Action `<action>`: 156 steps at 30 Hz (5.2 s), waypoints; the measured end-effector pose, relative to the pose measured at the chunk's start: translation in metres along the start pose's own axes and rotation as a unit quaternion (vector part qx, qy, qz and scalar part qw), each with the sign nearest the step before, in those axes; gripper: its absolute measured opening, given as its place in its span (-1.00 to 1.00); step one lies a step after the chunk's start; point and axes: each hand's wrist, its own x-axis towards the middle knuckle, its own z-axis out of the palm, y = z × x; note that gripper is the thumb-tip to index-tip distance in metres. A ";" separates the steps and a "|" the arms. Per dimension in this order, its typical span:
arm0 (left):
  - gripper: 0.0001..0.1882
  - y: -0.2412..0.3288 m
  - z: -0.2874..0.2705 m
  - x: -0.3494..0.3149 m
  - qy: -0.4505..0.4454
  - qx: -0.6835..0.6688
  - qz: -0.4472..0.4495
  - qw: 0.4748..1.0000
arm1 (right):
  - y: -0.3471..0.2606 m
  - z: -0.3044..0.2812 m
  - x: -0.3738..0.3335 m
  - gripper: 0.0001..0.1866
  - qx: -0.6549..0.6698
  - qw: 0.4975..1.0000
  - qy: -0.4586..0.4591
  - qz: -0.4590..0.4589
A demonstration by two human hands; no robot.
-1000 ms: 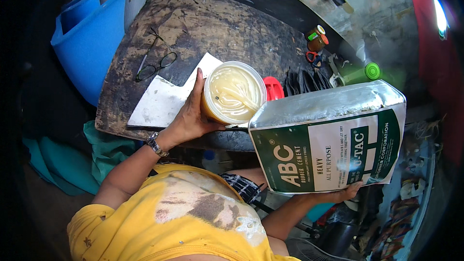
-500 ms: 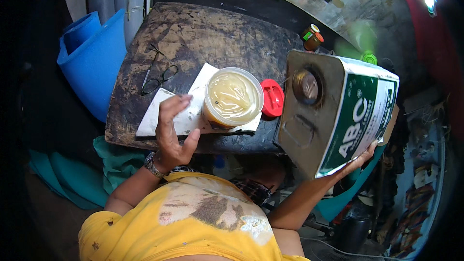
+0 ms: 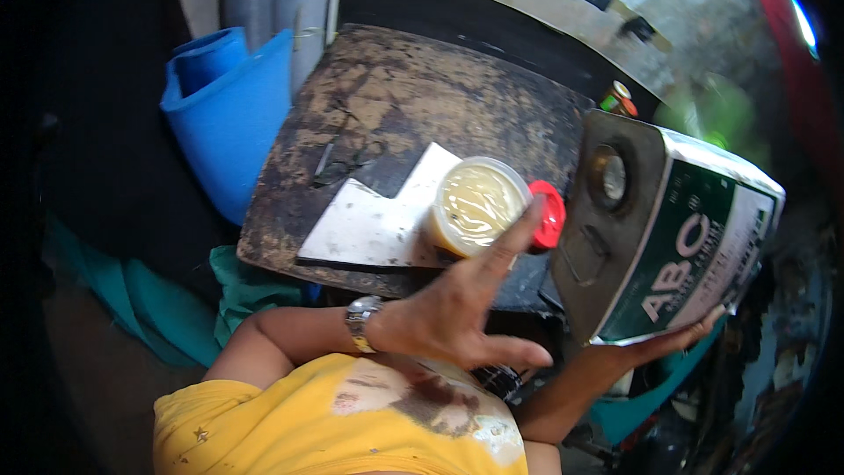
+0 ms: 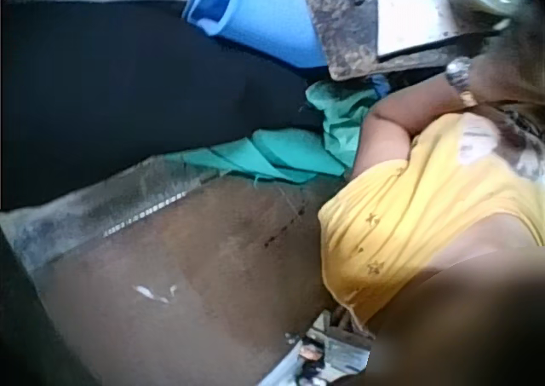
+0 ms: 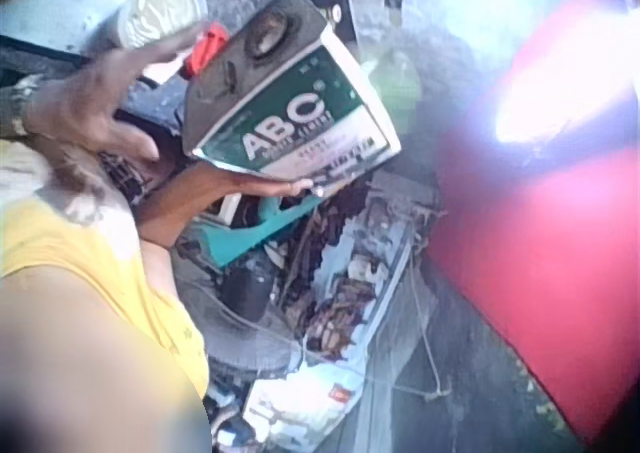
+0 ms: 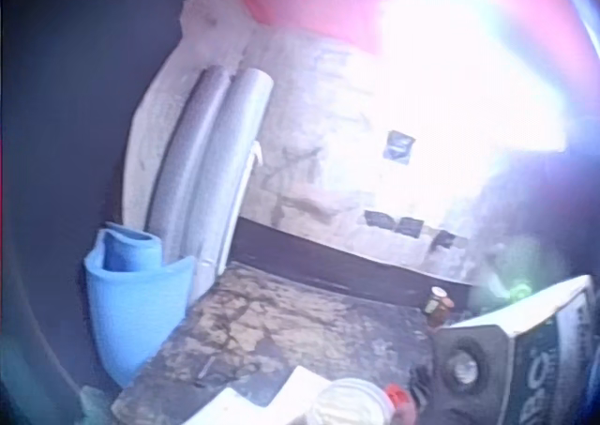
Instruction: The person uses scissors to trim the edges of a teal and black material piece, then pours a yellowish liquid from a metal can into a plastic container. They rub the liquid between their fingers and apply it to the material piece, pressing it onto a stack of similar pieces.
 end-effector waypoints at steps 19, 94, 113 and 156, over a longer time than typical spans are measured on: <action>-0.19 0.030 -0.069 0.006 0.360 -0.256 -0.022 0.897 | -0.117 0.063 0.045 -0.37 0.677 0.577 -0.079 0.450; -0.54 0.028 0.072 0.181 -0.285 0.024 0.055 0.957 | 0.027 -0.077 -0.033 -0.35 0.636 0.513 0.124 0.563; -0.39 0.041 0.097 0.197 -0.294 0.014 0.140 0.945 | 0.062 -0.101 -0.015 -0.35 0.632 0.569 0.156 0.502; -0.62 -0.037 -0.180 -0.059 0.176 0.332 -0.190 0.907 | 0.379 -0.189 -0.033 0.28 0.024 0.658 -0.026 0.752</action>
